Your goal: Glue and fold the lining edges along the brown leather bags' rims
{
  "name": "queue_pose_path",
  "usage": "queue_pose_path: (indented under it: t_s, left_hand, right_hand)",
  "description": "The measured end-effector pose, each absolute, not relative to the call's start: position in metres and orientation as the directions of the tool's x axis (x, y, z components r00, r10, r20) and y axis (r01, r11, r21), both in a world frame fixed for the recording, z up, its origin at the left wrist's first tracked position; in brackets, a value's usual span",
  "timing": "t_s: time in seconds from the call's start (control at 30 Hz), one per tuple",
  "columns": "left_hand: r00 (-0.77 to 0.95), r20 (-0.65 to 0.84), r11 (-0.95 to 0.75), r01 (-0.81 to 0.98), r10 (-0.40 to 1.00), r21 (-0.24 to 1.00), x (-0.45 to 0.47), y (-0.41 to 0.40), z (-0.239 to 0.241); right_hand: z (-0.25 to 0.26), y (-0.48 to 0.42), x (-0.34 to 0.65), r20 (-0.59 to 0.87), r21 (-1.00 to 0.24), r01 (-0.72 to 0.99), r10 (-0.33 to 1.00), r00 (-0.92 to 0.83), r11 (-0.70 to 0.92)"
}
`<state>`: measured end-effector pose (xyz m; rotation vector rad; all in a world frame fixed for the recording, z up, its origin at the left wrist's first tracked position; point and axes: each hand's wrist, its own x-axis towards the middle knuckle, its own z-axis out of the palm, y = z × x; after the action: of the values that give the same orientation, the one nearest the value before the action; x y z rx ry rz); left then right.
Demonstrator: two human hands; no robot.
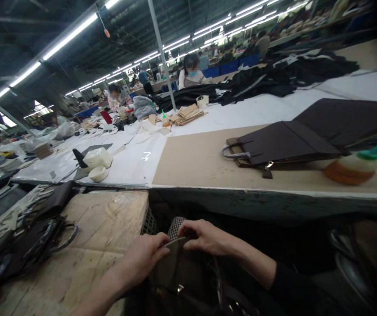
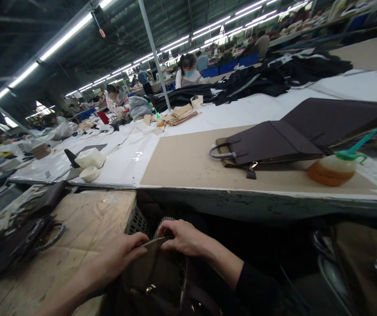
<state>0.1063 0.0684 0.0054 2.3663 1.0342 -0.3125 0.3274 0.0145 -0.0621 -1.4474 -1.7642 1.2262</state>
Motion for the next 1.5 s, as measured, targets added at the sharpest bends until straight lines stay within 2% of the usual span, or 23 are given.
queue_pose_path:
  t_s: [0.13, 0.2, 0.27, 0.43, 0.57, 0.73, 1.0, 1.27, 1.5]
  left_hand:
    - [0.645, -0.321, -0.666, 0.744, 0.693, 0.058, 0.116, 0.044, 0.007]
    - [0.638, -0.291, -0.660, 0.751, 0.713, 0.028, 0.118, 0.036, 0.004]
    - [0.622, -0.262, -0.618, 0.779, 0.738, 0.106, 0.116, 0.034, 0.001]
    - [0.548, -0.276, -0.408, 0.805, 0.790, 0.431, 0.103, 0.036, 0.000]
    - [0.512, -0.291, -0.299, 0.783, 0.809, 0.546, 0.099, 0.032, 0.005]
    - [0.498, -0.265, -0.307, 0.791, 0.825, 0.530, 0.096, 0.023, 0.005]
    - [0.498, -0.248, -0.318, 0.791, 0.831, 0.522, 0.092, 0.021, 0.003]
    - [0.521, -0.208, -0.360, 0.777, 0.827, 0.517, 0.089, 0.022, -0.001]
    - [0.614, -0.125, -0.485, 0.717, 0.779, 0.501, 0.090, 0.022, -0.002]
  right_hand:
    - [-0.064, 0.014, 0.320, -0.049, -0.882, 0.463, 0.963, -0.264, 0.082]
    - [-0.065, 0.013, 0.316, -0.009, -0.875, 0.470, 0.965, -0.263, 0.120]
    - [-0.067, 0.010, 0.315, 0.035, -0.865, 0.474, 0.963, -0.267, 0.162]
    - [-0.069, 0.001, 0.312, 0.126, -0.836, 0.485, 0.950, -0.284, 0.256]
    - [-0.070, -0.006, 0.308, 0.193, -0.780, 0.534, 0.937, -0.291, 0.326]
    - [-0.070, -0.008, 0.306, 0.231, -0.688, 0.605, 0.912, -0.339, 0.400]
    - [-0.065, -0.006, 0.302, 0.254, -0.653, 0.618, 0.896, -0.365, 0.437]
    - [-0.058, -0.004, 0.301, 0.243, -0.666, 0.609, 0.897, -0.369, 0.431]
    - [-0.058, -0.005, 0.303, 0.232, -0.728, 0.537, 0.891, -0.390, 0.426]
